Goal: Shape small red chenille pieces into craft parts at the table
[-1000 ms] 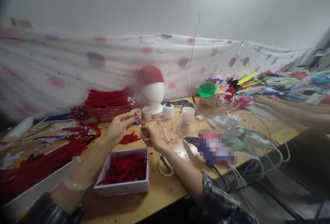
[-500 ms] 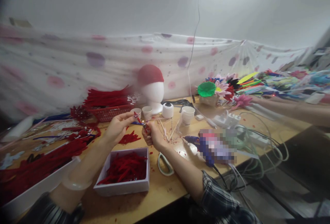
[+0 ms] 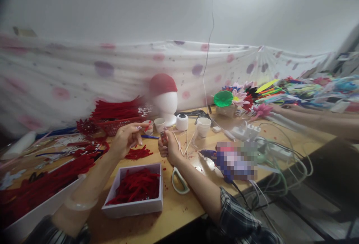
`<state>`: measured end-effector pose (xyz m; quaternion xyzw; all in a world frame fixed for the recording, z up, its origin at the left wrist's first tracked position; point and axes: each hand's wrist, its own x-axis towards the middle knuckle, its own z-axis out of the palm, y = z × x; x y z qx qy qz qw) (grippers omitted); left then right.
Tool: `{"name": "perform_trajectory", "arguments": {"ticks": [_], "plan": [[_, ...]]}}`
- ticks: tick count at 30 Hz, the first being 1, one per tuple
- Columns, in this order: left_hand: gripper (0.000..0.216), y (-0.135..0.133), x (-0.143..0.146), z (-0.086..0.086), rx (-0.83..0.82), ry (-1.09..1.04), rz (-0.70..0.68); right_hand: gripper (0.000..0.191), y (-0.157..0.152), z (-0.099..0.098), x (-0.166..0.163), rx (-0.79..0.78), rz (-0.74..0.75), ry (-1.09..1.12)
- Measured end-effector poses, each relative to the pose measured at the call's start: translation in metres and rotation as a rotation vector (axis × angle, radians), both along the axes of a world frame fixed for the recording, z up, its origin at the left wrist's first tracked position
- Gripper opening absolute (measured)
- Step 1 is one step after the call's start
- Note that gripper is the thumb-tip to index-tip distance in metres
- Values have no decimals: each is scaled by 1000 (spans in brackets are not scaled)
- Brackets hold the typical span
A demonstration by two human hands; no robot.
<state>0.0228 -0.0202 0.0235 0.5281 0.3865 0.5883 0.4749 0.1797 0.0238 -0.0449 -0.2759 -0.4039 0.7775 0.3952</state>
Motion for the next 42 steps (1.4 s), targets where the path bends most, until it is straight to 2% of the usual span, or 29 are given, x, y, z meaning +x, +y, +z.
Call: {"name": "perform_trajectory", "arguments": {"ticks": [4,8,10,13,19,26,36,40,42], "plan": [[33,1,2,-3,-34,8,37,54,-2,1,1,51,28,32],[40,5,4,-8,-70,-79,44,54,-3,-1,0,119,84,-8],[47,6,4,-10,-93,-93,44,53,-2,-3,-1,130,104,-42],[44,7,6,-10,-119,-82,73,50,-1,-4,-2,114,125,-74],[40,5,10,-10,-142,-81,123,44,-3,-5,-4,88,99,-134],[32,3,13,-9,-85,-59,164,45,-5,-3,-5,89,100,-164],[40,2,17,-8,-102,-38,168,48,-5,-6,-4,173,93,-210],[42,7,10,-11,-105,-6,177,51,-4,-6,-3,160,61,-172],[40,8,-1,-9,-104,78,143,53,-2,-4,-3,114,27,-146]]}}
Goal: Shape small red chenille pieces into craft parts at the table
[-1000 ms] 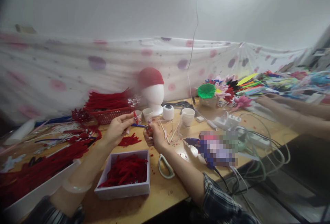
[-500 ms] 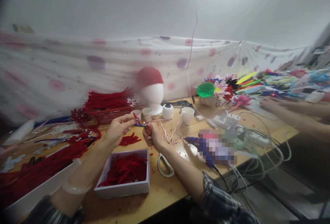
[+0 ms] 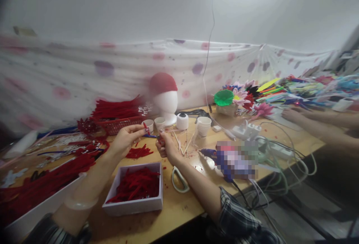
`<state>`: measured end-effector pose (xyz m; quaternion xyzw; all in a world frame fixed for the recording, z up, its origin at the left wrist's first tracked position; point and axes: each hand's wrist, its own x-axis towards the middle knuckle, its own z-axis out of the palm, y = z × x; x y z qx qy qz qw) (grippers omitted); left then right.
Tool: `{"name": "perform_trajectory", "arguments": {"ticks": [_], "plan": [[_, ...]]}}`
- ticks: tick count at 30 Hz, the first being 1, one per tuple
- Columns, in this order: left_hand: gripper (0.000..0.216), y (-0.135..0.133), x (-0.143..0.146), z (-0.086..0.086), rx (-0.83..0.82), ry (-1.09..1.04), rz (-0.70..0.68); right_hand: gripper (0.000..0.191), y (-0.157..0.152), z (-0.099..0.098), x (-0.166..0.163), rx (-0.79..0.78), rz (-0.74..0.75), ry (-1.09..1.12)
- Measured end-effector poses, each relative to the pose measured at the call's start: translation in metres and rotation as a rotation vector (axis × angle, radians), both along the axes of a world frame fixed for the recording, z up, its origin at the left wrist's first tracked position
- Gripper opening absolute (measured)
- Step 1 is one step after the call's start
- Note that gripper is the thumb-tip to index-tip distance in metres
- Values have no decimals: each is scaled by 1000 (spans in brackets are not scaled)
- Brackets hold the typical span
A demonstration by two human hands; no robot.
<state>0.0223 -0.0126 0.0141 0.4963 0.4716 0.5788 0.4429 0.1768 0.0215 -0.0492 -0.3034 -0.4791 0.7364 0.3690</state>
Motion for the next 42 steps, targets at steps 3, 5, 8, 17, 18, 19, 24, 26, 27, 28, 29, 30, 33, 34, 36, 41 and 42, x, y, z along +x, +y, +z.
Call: {"name": "perform_trajectory", "arguments": {"ticks": [3,5,8,17,18,19,24,26,27,28,29,30,33,34,36,41,42], "plan": [[30,-7,-22,11,-66,314,-220,54,3,3,1,-89,-41,44],[24,-12,-38,20,-151,575,-488,54,5,4,2,-123,-68,80],[24,-11,-56,23,-212,817,-645,53,7,4,4,-125,-80,115],[23,34,-43,-42,4,1149,-27,52,6,1,2,-139,-92,91],[22,37,-41,-46,3,1146,-31,52,7,1,3,-136,-92,90],[21,38,-40,-49,5,1143,-30,52,7,1,3,-133,-93,91],[20,41,-43,-54,26,1076,-19,52,9,-2,3,-137,-102,101],[15,41,-43,-57,33,1038,-11,52,9,-2,2,-149,-86,92],[12,42,-43,-58,35,1015,-2,52,9,-3,2,-154,-80,89],[9,42,-43,-58,35,988,7,52,9,-3,2,-154,-77,88],[8,42,-44,-57,34,955,16,52,9,-2,2,-150,-80,89],[8,42,-45,-55,34,915,25,51,9,-2,2,-143,-86,94],[18,42,-52,-43,53,768,58,51,9,-2,3,-127,-79,93],[23,40,-53,-37,66,727,78,50,8,-3,2,-128,-64,80],[30,36,-53,-26,100,611,122,49,7,-3,1,-122,-31,36],[35,14,-33,0,172,232,139,45,5,-4,-1,-108,2,-57],[34,9,-28,4,191,212,145,44,5,-4,-1,-118,19,-59]]}}
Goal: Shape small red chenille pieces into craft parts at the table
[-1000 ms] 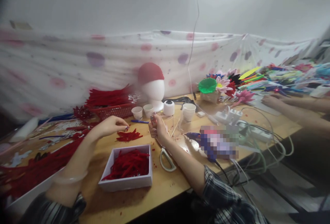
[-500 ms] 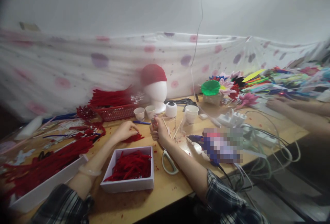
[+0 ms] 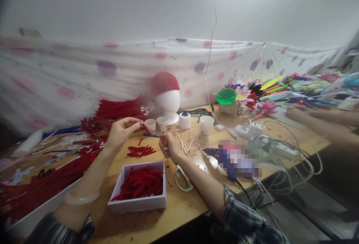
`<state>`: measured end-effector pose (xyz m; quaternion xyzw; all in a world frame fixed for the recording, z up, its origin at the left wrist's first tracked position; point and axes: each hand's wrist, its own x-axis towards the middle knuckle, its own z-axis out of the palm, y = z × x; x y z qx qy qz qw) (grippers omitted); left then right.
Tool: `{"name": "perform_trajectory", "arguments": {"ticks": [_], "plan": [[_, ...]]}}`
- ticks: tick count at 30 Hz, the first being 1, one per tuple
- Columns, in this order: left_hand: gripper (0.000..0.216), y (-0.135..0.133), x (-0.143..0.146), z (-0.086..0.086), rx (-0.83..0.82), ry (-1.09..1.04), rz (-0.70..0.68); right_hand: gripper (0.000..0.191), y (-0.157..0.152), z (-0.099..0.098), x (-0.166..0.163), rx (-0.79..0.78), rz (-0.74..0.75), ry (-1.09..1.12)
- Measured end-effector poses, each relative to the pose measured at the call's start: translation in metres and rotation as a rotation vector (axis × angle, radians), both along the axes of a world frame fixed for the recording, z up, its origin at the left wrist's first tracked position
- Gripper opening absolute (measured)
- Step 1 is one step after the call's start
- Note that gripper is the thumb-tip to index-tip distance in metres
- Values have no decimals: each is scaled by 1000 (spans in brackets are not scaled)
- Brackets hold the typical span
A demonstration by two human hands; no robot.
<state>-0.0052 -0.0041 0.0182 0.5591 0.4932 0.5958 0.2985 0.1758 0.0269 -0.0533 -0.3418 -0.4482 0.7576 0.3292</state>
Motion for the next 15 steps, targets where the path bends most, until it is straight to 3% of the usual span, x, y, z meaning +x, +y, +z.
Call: {"name": "perform_trajectory", "arguments": {"ticks": [5,9,15], "plan": [[27,-14,19,7,69,-5,-2,43,0,-2,0,31,45,3],[24,-14,22,4,77,14,-4,46,-4,-4,-2,122,79,-6],[25,-13,22,2,65,-15,-33,45,-5,-1,-1,114,72,36]]}}
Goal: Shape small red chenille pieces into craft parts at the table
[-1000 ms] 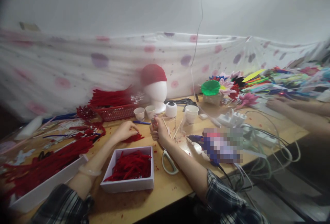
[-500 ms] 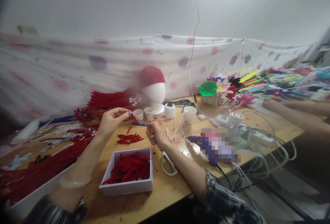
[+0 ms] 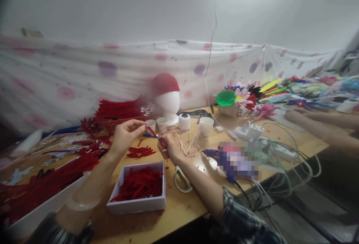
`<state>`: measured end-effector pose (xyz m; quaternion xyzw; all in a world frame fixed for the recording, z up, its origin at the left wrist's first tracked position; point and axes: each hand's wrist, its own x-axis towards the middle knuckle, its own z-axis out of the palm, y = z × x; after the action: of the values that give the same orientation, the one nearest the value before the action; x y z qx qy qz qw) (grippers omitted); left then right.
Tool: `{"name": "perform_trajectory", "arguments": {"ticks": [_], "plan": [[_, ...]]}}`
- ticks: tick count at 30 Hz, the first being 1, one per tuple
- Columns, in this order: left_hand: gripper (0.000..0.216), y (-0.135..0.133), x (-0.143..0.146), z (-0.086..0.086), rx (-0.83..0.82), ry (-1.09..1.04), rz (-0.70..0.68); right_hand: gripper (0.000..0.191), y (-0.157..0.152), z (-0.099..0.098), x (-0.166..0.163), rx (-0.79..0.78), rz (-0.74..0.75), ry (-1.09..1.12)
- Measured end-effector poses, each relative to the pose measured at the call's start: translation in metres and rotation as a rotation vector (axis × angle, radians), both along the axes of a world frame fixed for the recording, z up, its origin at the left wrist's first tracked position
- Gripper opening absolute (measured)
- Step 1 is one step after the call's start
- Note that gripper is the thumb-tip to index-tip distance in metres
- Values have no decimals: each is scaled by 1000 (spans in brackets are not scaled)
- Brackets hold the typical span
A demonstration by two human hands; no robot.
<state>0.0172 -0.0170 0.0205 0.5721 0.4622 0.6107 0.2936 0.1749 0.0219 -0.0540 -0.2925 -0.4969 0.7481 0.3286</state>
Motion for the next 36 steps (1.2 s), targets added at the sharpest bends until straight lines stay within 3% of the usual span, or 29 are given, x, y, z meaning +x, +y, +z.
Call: {"name": "perform_trajectory", "arguments": {"ticks": [22,26,28,31,34,36], "plan": [[27,1,0,-1,-17,19,1,47,-3,2,-1,-23,5,-4],[25,2,0,-3,2,50,22,49,-1,4,1,-100,-85,94],[21,1,-2,-4,106,140,71,53,0,7,3,-136,-130,182],[14,-2,-3,-4,422,484,161,51,1,10,5,-132,-118,277],[11,-4,-3,-6,688,855,125,34,-1,12,6,-116,-46,350],[13,-4,-1,-9,766,975,77,27,-3,12,7,-109,-13,386]]}}
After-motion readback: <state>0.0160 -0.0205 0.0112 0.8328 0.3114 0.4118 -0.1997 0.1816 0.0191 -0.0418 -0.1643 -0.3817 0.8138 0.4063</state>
